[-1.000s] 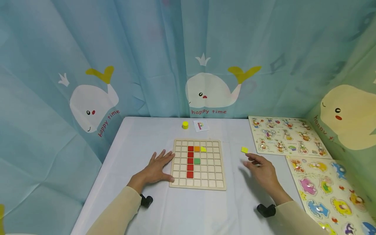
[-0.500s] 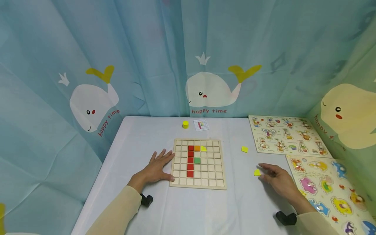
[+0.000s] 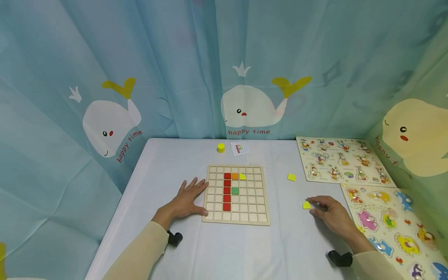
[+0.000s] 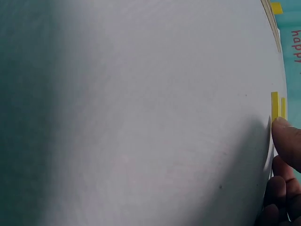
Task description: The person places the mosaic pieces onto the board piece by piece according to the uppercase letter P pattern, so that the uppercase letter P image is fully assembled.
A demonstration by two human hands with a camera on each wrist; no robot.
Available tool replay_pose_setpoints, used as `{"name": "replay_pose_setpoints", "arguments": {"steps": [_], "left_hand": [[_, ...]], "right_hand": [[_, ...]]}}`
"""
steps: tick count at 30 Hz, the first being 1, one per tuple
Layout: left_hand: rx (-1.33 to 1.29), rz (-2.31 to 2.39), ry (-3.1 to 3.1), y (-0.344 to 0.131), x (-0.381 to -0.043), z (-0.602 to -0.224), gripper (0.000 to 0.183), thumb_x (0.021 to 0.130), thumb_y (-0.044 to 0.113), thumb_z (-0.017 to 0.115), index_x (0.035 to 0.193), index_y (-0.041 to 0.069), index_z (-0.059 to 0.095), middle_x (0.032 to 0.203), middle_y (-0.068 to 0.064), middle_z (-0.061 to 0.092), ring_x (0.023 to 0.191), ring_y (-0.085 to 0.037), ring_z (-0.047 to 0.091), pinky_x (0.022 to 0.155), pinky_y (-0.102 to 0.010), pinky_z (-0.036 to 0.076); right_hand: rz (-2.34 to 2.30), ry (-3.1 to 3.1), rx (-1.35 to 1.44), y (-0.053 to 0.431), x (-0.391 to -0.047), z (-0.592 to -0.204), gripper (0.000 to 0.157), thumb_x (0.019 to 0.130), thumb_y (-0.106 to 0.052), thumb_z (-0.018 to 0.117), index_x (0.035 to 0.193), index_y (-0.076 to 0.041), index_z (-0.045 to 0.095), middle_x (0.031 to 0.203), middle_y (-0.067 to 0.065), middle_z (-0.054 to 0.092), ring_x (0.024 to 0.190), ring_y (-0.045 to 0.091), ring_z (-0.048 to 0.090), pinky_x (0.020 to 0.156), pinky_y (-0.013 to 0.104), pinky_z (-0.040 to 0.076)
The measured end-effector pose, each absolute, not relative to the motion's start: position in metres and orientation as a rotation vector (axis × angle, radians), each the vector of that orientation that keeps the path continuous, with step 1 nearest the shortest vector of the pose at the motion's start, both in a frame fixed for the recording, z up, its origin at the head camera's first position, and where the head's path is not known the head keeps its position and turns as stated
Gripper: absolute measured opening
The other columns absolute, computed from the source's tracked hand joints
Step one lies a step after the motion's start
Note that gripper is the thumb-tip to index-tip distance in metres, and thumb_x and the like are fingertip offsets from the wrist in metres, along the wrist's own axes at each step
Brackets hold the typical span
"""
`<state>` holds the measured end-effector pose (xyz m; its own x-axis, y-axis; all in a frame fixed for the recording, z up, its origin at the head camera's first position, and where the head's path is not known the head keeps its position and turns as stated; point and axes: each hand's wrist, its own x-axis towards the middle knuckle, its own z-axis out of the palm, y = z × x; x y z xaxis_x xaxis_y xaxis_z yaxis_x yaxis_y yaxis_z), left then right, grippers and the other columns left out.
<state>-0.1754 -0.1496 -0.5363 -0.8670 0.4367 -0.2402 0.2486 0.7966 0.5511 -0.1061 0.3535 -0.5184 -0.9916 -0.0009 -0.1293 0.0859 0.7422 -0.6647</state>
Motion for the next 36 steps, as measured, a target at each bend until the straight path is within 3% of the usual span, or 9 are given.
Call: {"name": "replay_pose_setpoints", "arguments": {"steps": [4,10,16,27,31,36], "left_hand": [[0.53,0.734,2.629,-0.15,-0.175,-0.536,0.114,0.076,0.058,0.089,0.168,0.022,0.032,0.176,0.003,0.023,0.166,-0.025,0.003,0.134,-0.052,-0.01],[0.536,0.733,2.626,-0.151,-0.175,-0.536,0.115,0.076,0.059,0.088,0.168,0.022,0.031,0.176,0.003,0.023,0.166,-0.024,0.002,0.134,-0.052,-0.011],[0.535,0.738,2.63,-0.15,-0.175,-0.536,0.114,0.076,0.058,0.089,0.168,0.023,0.032,0.176,0.003,0.023,0.166,-0.025,0.002,0.134,-0.052,-0.01],[0.514,0.739,2.641,-0.149,-0.175,-0.537,0.114,0.075,0.057,0.089,0.168,0.022,0.033,0.176,0.003,0.024,0.166,-0.025,0.003,0.134,-0.052,-0.01],[0.515,0.742,2.636,-0.149,-0.175,-0.536,0.113,0.076,0.056,0.09,0.168,0.023,0.033,0.176,0.003,0.024,0.166,-0.025,0.003,0.134,-0.052,-0.01],[0.511,0.745,2.635,-0.148,-0.175,-0.536,0.113,0.075,0.056,0.09,0.168,0.023,0.033,0.176,0.003,0.024,0.166,-0.025,0.003,0.134,-0.052,-0.01]], "right_hand": [[-1.038,2.854,0.048,0.352,-0.107,-0.521,0.038,0.095,-0.008,0.074,0.132,-0.001,0.071,0.134,0.027,0.061,0.124,0.048,0.057,0.099,0.061,0.049],[-0.92,2.949,0.078,0.347,-0.11,-0.523,0.03,0.093,-0.016,0.08,0.117,0.001,0.074,0.116,0.022,0.065,0.101,0.033,0.061,0.08,0.04,0.049],[-0.866,2.98,0.101,0.34,-0.111,-0.525,0.032,0.089,-0.029,0.085,0.102,-0.002,0.073,0.104,0.016,0.065,0.09,0.026,0.058,0.073,0.034,0.045],[-0.955,2.857,0.021,0.333,-0.101,-0.519,0.02,0.092,-0.022,0.082,0.109,-0.011,0.081,0.116,0.011,0.073,0.105,0.027,0.065,0.085,0.037,0.051],[-0.962,2.857,0.063,0.331,-0.101,-0.52,0.037,0.093,-0.024,0.082,0.122,-0.003,0.075,0.121,0.019,0.071,0.11,0.036,0.066,0.091,0.048,0.055],[-0.923,2.897,0.04,0.326,-0.103,-0.521,0.056,0.09,-0.026,0.084,0.138,-0.002,0.066,0.123,0.02,0.069,0.106,0.033,0.063,0.087,0.044,0.052]]}}
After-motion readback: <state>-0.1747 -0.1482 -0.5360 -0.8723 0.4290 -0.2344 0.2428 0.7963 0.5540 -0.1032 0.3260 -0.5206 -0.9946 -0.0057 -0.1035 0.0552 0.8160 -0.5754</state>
